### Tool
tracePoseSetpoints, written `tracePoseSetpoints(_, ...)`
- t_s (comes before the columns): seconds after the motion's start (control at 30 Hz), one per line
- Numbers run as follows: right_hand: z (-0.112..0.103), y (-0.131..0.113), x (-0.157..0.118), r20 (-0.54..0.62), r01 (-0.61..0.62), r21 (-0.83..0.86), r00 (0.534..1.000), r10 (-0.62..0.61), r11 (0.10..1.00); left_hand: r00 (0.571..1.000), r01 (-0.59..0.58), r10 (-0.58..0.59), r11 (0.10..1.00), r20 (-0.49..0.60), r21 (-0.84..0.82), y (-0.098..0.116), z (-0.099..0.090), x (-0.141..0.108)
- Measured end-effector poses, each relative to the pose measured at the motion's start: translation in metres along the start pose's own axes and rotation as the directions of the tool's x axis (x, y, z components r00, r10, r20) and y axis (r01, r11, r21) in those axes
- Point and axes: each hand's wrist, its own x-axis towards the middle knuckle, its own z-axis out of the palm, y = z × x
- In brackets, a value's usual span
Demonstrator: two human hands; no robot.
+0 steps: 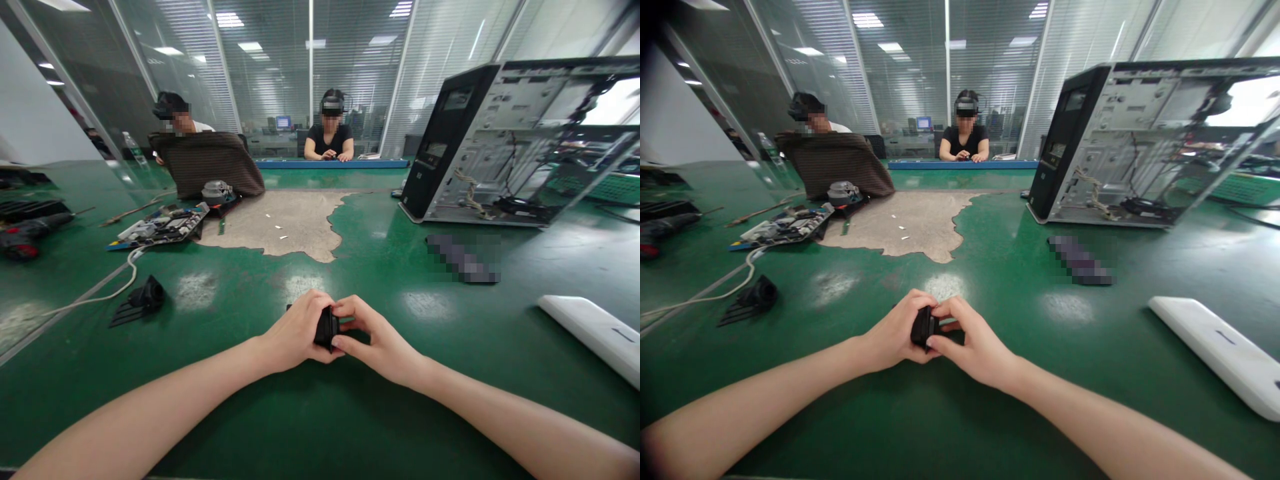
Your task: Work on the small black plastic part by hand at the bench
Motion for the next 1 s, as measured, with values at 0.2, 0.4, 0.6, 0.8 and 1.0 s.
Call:
tracePoseSetpoints(0.2, 0.0004, 0.0025, -0.0003, -0.007, 0.004, 0.014, 1.0, -0.004, 1.0, 1.0, -0.007, 0.007, 1.0, 0.012, 0.007, -0.0007, -0.0002, 0.0)
tracePoseSetpoints(0.4, 0.0013, 0.0029, 0.0018, -0.012, -0.104, 0.066, 0.994, 0.105, 0.992, 1.0, 0.013, -0.013, 1.0, 0.011, -0.003, -0.0017, 0.0009, -0.0005)
tracePoseSetpoints(0.6, 0.0004, 0.0022, -0.002, 0.03, -0.061, 0.069, 0.998, 0.059, 0.996, 1.0, -0.004, 0.004, 1.0, 0.004, 0.002, -0.0009, 0.0001, -0.0004)
tracePoseSetpoints(0.8, 0.0002, 0.0034, 0.0012, 0.013, -0.071, 0.114, 0.997, 0.07, 0.991, 1.0, -0.018, 0.017, 1.0, 0.009, 0.015, -0.0013, -0.0003, -0.0009)
tracePoseSetpoints(1.0, -0.0001, 0.0017, 0.003, 0.014, -0.141, 0.094, 0.99, 0.14, 0.986, 1.0, 0.01, -0.01, 1.0, 0.016, 0.0, -0.0018, 0.0005, -0.0009)
